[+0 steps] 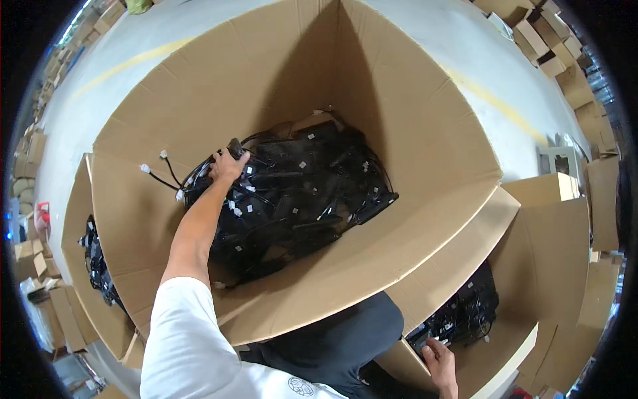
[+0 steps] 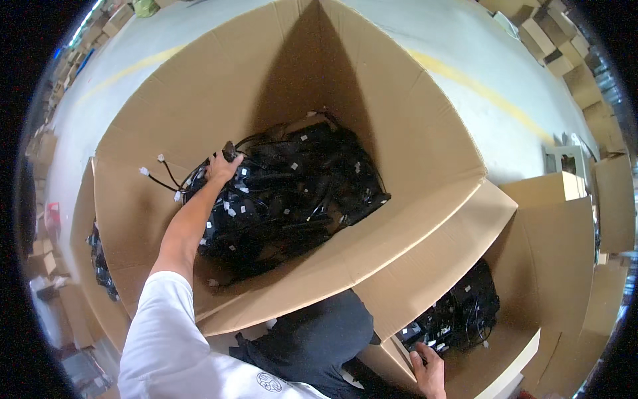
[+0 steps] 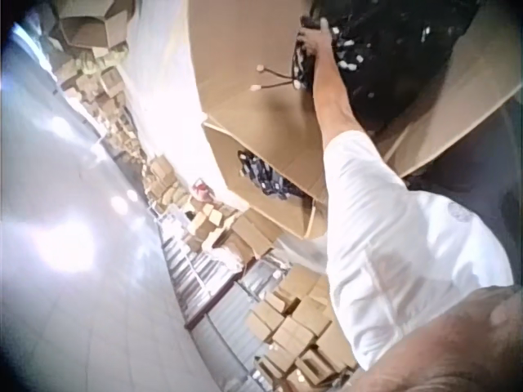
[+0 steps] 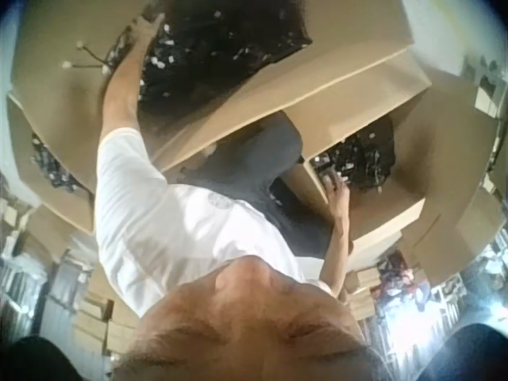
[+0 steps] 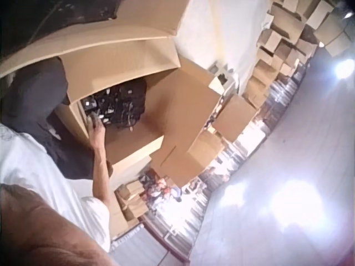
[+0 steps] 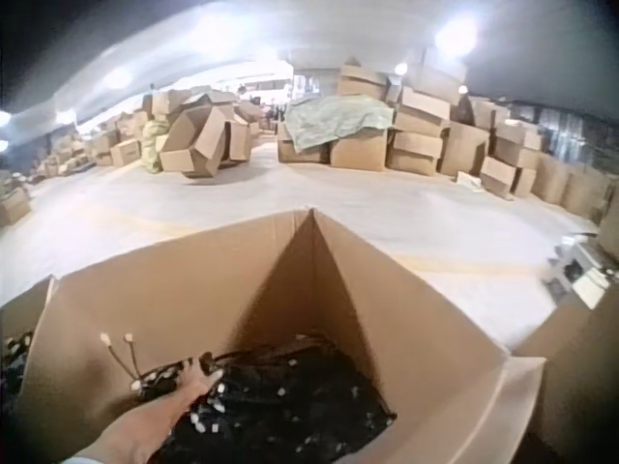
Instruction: The person sits on the floor between two large cardboard boxes and repeatedly picks up black electronic devices from the left box. They inspect each device by turning it over in their hands and then place it into the right box. The process is repeated continuously throughout the video.
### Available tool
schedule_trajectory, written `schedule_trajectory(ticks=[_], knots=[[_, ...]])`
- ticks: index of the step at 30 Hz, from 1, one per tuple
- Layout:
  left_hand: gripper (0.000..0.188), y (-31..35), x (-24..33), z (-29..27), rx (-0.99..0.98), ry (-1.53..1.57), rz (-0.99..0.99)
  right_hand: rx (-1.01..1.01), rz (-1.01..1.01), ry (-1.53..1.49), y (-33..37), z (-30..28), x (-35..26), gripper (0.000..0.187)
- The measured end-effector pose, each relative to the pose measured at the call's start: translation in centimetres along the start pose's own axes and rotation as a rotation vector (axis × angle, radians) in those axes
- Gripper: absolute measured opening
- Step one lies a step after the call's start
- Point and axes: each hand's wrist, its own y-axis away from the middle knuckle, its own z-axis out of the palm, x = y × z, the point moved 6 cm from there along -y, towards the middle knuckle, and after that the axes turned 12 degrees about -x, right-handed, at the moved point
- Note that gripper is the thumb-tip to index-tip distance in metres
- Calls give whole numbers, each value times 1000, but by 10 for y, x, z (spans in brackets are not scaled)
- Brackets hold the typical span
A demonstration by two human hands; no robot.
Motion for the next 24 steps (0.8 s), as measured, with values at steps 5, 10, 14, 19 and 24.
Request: schedule_trajectory(ticks=[5, 10, 14, 19, 24], knots=[[61, -21, -31, 5, -38, -80, 55, 33, 28, -55, 1, 1, 10, 43], [45, 33, -28, -18, 43, 22, 80, 206, -7, -75, 23, -4, 37, 34], [35, 24, -78, -85, 71, 361, 137, 162, -19, -24, 17, -6, 5, 29], [25, 116, 25, -171, -321, 901, 430, 258, -280, -7, 33, -21, -52, 29], [41, 263, 59, -225, -403, 1172, 706, 225, -810, -74, 57, -2, -238, 29]])
